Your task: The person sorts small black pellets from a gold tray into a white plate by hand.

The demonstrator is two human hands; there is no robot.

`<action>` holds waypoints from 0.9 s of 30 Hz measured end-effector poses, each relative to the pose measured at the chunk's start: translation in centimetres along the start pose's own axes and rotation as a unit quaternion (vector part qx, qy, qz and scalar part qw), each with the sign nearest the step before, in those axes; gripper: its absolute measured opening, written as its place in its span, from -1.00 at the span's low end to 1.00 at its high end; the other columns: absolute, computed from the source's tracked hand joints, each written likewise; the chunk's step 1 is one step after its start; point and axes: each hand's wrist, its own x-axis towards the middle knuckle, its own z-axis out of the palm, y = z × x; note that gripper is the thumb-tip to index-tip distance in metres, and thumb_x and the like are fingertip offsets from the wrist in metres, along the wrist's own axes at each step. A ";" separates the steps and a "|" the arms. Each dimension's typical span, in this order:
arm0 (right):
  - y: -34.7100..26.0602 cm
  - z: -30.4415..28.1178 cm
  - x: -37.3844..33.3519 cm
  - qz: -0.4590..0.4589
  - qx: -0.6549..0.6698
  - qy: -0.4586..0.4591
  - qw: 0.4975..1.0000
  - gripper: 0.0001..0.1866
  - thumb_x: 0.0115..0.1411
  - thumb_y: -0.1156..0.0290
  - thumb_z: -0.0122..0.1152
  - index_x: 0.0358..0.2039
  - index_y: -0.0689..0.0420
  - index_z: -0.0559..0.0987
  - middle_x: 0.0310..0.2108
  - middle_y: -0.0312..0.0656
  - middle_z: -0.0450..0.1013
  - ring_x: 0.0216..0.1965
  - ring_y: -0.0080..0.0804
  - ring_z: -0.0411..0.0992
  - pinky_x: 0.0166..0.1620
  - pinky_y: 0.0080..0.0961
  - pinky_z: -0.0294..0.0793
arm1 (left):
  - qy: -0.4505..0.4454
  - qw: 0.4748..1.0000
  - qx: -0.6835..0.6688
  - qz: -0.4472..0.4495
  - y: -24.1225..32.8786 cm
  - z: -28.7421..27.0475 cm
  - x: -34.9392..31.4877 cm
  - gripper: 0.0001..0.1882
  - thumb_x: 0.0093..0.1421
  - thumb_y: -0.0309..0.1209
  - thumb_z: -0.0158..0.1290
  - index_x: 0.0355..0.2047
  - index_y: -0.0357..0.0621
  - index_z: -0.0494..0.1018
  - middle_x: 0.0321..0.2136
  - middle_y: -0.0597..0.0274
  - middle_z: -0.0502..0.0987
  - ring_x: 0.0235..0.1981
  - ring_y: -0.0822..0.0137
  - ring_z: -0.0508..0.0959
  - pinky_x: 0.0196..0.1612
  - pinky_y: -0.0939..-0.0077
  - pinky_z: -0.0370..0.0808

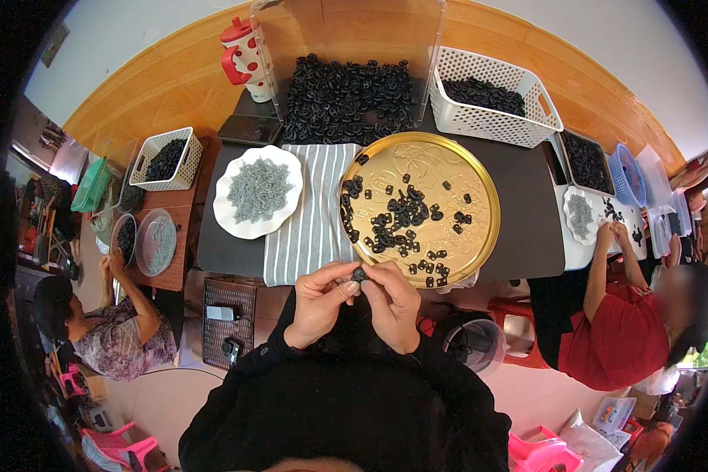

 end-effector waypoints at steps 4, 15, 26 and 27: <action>0.3 -0.1 0.0 -0.018 -0.018 -0.021 0.999 -0.64 0.09 0.75 0.13 -0.05 0.30 0.48 -0.27 -0.15 0.41 -0.32 -0.49 0.41 -0.26 -0.67 0.39 | -0.001 1.000 -0.006 0.002 0.0 -0.3 -0.1 -0.67 0.13 -0.69 0.05 -0.06 -0.27 0.49 -0.32 0.20 0.51 -0.41 0.52 0.46 -0.43 0.72 0.42; -0.2 0.1 -0.1 -0.048 -0.066 -0.014 0.997 -0.65 0.09 0.76 0.08 -0.07 0.34 0.47 -0.28 -0.13 0.39 -0.32 -0.50 0.39 -0.27 -0.69 0.37 | -0.019 0.993 -0.103 -0.052 0.4 -0.5 0.1 -0.69 0.10 -0.67 0.10 -0.11 -0.28 0.51 -0.37 0.18 0.54 -0.44 0.49 0.50 -0.44 0.68 0.46; -1.0 0.3 -0.1 -0.033 -0.076 0.000 0.997 -0.69 0.10 0.74 0.07 -0.10 0.34 0.49 -0.30 -0.13 0.42 -0.34 -0.50 0.38 -0.27 -0.67 0.36 | -0.020 0.991 -0.123 -0.051 0.3 -0.3 0.0 -0.72 0.15 -0.64 0.07 -0.10 -0.28 0.51 -0.36 0.13 0.54 -0.44 0.45 0.52 -0.43 0.68 0.46; -1.0 0.2 0.0 -0.040 -0.083 -0.001 0.996 -0.71 0.12 0.72 0.07 -0.11 0.34 0.50 -0.30 -0.13 0.42 -0.35 -0.50 0.37 -0.27 -0.66 0.36 | -0.020 0.991 -0.122 -0.050 0.3 -0.3 -0.1 -0.72 0.15 -0.64 0.07 -0.10 -0.28 0.51 -0.36 0.13 0.54 -0.44 0.45 0.52 -0.43 0.68 0.46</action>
